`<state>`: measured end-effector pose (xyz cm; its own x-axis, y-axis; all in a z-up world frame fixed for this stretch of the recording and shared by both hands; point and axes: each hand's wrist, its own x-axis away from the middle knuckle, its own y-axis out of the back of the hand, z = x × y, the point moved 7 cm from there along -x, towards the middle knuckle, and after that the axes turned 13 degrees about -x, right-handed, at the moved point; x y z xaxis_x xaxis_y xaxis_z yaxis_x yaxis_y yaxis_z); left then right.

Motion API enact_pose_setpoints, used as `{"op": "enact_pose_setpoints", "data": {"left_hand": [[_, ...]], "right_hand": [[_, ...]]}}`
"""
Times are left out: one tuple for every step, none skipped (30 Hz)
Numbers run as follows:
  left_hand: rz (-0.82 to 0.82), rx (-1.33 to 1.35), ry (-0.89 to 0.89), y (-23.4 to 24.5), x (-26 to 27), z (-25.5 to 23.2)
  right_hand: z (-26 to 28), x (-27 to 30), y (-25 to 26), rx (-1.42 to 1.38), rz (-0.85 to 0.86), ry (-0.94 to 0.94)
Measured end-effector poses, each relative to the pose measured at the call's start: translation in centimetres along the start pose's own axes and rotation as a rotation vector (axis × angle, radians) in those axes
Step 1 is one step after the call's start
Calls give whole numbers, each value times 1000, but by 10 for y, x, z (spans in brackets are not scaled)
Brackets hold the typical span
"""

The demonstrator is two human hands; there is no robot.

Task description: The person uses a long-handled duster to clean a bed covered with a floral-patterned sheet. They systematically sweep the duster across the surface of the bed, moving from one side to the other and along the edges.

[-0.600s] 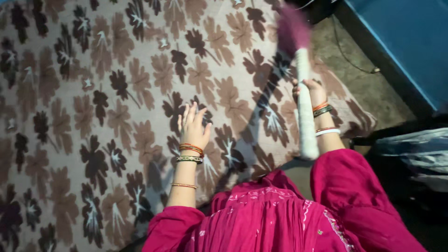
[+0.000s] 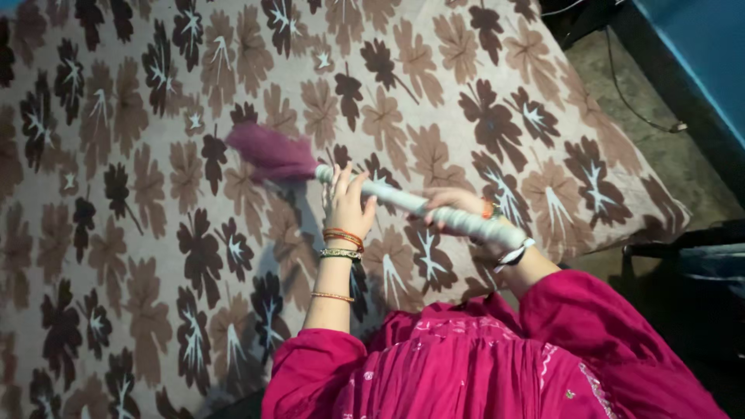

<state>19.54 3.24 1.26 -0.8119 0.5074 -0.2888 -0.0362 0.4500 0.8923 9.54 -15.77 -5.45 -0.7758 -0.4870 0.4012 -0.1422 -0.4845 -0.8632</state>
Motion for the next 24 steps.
{"op": "enact_pose_setpoints", "data": {"left_hand": [[10, 1, 5, -3, -1, -1], [20, 2, 10, -5, -2, -2], [32, 4, 12, -8, -2, -3], [29, 9, 3, -9, -2, -4], [25, 16, -6, -9, -2, -5], [21, 24, -16, -9, -2, -5], [26, 22, -14, -9, -2, -5], [30, 20, -12, -10, -1, -4], [36, 14, -12, -11, 0, -1], [25, 16, -25, -11, 1, 1], [16, 15, -39, -10, 4, 3], [8, 15, -52, -10, 7, 5], [8, 24, -56, -11, 9, 8], [9, 33, -60, -12, 11, 11], [14, 44, -64, -14, 13, 14], [13, 83, -68, -18, 10, 14], [19, 124, -76, -24, 8, 12], [26, 165, -82, -28, 7, 9], [48, 137, -100, -34, 2, 3], [70, 109, -118, -39, -1, -5], [92, 81, -131, -44, -2, -13], [96, 82, -147, -49, -5, -23], [103, 79, -164, -53, -9, -31], [109, 76, -181, -56, -9, -38]], "right_hand": [[11, 7, 5, -130, 46, 52], [25, 14, 13, -259, 93, 105], [39, 22, 26, -389, 139, 162], [53, 27, 43, -433, 147, 197], [69, 30, 61, -476, 154, 234], [83, 36, 79, -518, 162, 271], [96, 43, 99, -536, 106, 327], [108, 52, 117, -553, 50, 384], [117, 56, 129, -574, -2, 441], [135, 62, 138, -347, -153, 654], [150, 69, 137, -115, -304, 854], [159, 83, 127, 127, -456, 1043], [155, 88, 114, 76, -474, 1058], [148, 96, 97, 26, -492, 1072], [135, 104, 80, -27, -514, 1086], [124, 106, 60, 26, -516, 1057], [109, 111, 43, 74, -525, 1028], [93, 113, 29, 122, -533, 999], [77, 108, 16, 94, -483, 902], [59, 101, 5, 67, -432, 806], [40, 95, -5, 41, -381, 705], [23, 89, -16, 49, -318, 636], [4, 82, -26, 52, -254, 569], [-15, 74, -34, 41, -214, 501]]}}
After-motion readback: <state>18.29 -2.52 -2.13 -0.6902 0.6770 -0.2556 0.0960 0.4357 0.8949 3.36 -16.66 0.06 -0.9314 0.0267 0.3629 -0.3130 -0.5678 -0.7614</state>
